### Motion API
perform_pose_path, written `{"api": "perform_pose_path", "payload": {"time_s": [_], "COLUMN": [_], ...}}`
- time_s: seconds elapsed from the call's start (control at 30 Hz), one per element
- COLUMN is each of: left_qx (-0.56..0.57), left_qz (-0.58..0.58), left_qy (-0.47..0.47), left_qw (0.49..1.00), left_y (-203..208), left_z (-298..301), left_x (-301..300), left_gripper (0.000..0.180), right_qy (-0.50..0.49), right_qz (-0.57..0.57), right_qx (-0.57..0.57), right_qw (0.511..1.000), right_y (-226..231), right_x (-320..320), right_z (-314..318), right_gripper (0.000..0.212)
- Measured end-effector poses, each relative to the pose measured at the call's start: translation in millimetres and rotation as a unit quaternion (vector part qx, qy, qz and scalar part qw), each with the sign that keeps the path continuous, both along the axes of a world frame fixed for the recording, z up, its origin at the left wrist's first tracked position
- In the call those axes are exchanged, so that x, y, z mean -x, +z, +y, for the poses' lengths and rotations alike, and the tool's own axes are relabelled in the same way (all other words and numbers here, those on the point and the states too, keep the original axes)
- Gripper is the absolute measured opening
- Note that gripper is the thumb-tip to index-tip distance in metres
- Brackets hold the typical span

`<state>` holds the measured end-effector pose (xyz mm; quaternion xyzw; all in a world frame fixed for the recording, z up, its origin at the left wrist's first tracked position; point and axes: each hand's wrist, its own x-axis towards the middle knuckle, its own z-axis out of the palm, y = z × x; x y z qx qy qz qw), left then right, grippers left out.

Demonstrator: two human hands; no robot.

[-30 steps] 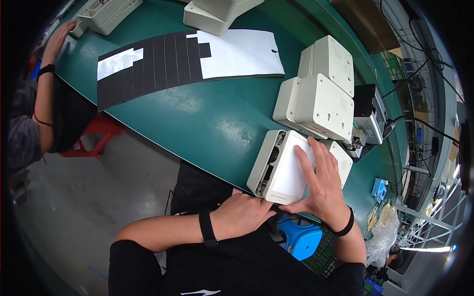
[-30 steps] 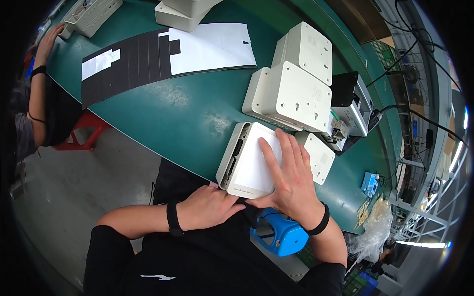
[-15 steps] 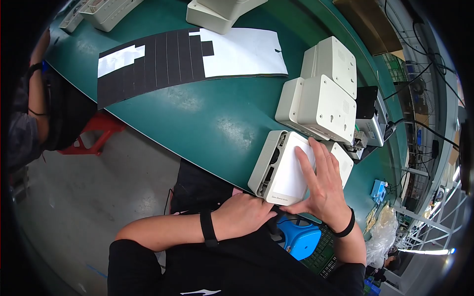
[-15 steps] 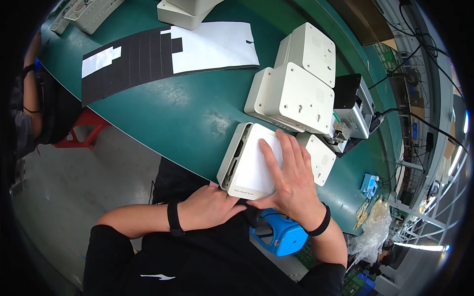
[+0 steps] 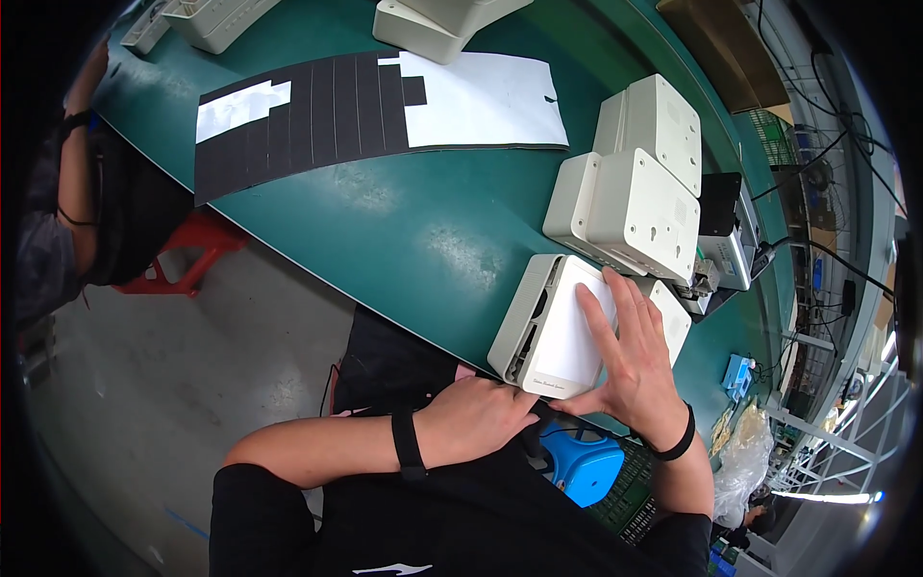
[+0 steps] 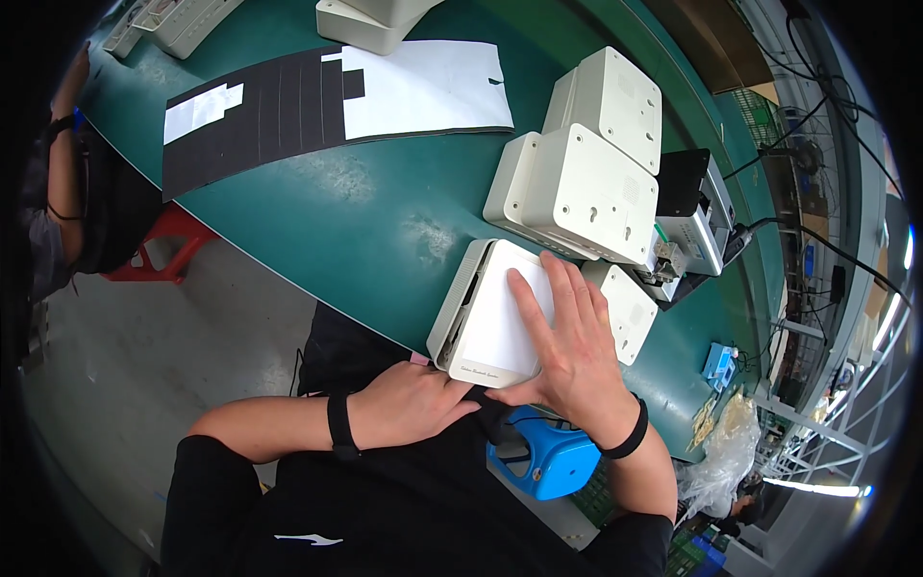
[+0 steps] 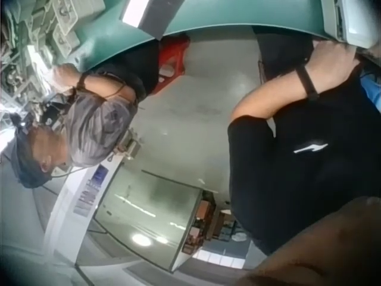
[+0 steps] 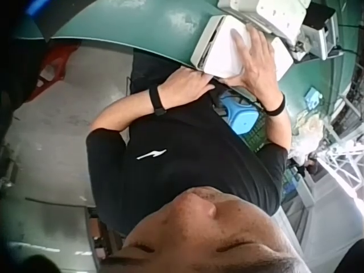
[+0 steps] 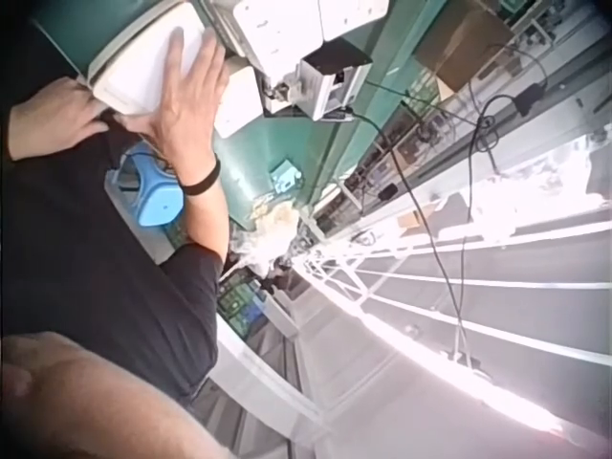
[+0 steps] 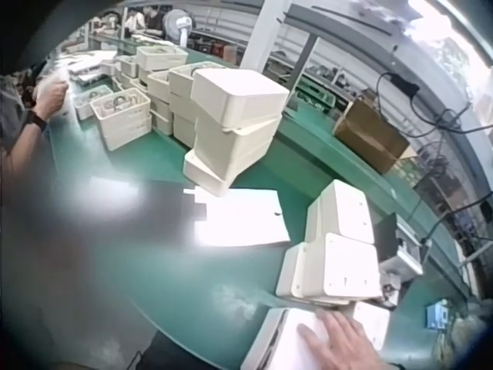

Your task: The person connects a wire to a circuit board inside a plastic housing, snaps a cover onto the housing, and drives screws into the back of the unit using a power screwdriver, repeating the process for a second unit.

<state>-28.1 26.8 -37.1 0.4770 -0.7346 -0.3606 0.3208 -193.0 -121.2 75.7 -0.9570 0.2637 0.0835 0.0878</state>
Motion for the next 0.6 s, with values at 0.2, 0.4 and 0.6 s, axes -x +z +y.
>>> {"api": "perform_pose_path", "payload": {"time_s": [0.2,0.4,0.6], "left_qx": [-0.001,-0.021,-0.097], "left_qz": [-0.004,0.071,0.102], "left_qy": [-0.013,-0.112,0.237], "left_qw": [1.0,0.991,0.961], "left_y": [10,37,36], "left_z": [16,31,-34], "left_x": [-7,-58,-43], "left_gripper": [0.048,0.068,0.057], "right_qy": [0.0,-0.021,-0.032], "right_qz": [0.009,0.017,-0.047], "right_qx": [0.014,0.024,0.007], "right_qw": [1.0,0.999,0.998], "right_y": [-2,-10,-12], "right_x": [-1,-3,1], "right_z": [5,13,11], "right_gripper": [0.137,0.139,0.131]}}
